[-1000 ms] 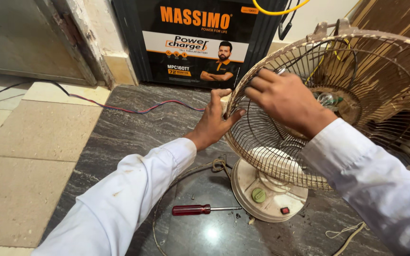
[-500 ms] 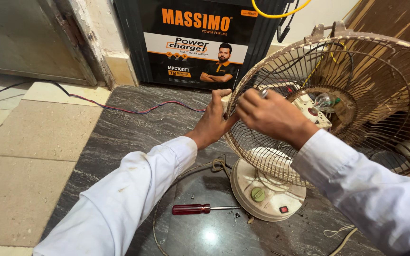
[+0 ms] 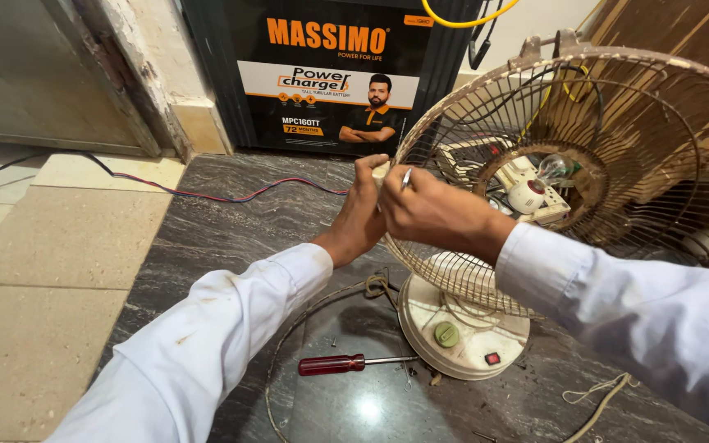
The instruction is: The person disassembles a standing fan by removing screws from the front grille using a wrench and screwdriver. They detach the grille, set it aside, and continue to manipulate the fan components.
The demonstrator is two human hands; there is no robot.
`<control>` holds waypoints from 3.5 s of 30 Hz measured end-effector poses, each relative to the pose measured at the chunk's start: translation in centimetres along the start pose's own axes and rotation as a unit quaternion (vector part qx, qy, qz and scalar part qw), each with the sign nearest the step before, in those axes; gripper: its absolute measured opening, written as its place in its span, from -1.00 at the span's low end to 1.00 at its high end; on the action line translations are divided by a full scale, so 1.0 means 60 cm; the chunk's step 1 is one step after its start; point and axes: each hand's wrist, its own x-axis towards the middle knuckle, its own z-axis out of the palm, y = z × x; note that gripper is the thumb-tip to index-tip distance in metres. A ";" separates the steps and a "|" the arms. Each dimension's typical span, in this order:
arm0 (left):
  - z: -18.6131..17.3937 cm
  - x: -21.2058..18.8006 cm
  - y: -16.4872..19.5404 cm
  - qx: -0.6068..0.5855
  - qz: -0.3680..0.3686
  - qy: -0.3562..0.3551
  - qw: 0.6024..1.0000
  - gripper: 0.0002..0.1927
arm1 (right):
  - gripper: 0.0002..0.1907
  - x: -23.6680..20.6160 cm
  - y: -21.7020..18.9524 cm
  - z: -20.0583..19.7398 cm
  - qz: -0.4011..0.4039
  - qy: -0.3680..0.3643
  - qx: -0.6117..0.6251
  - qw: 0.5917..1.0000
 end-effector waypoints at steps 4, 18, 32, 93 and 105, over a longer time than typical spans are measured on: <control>-0.007 0.005 0.010 0.034 -0.059 -0.021 0.997 -0.17 | -0.80 0.013 -0.007 0.008 -0.054 -0.016 -0.032 0.998; -0.011 0.002 0.007 0.003 0.017 0.011 1.000 -0.24 | -0.78 0.006 -0.034 0.027 0.091 -0.017 0.155 0.984; -0.004 0.001 -0.003 -0.007 -0.052 0.004 0.999 -0.21 | -0.87 -0.035 0.007 0.096 0.371 0.023 0.563 0.738; 0.027 0.011 -0.012 0.035 -0.044 -0.010 0.998 -0.27 | -0.77 -0.077 -0.048 0.071 0.509 -0.169 0.842 0.052; 0.068 0.037 0.007 0.080 -0.147 0.067 0.984 -0.33 | -0.86 -0.076 -0.116 0.097 0.545 -0.084 0.828 0.107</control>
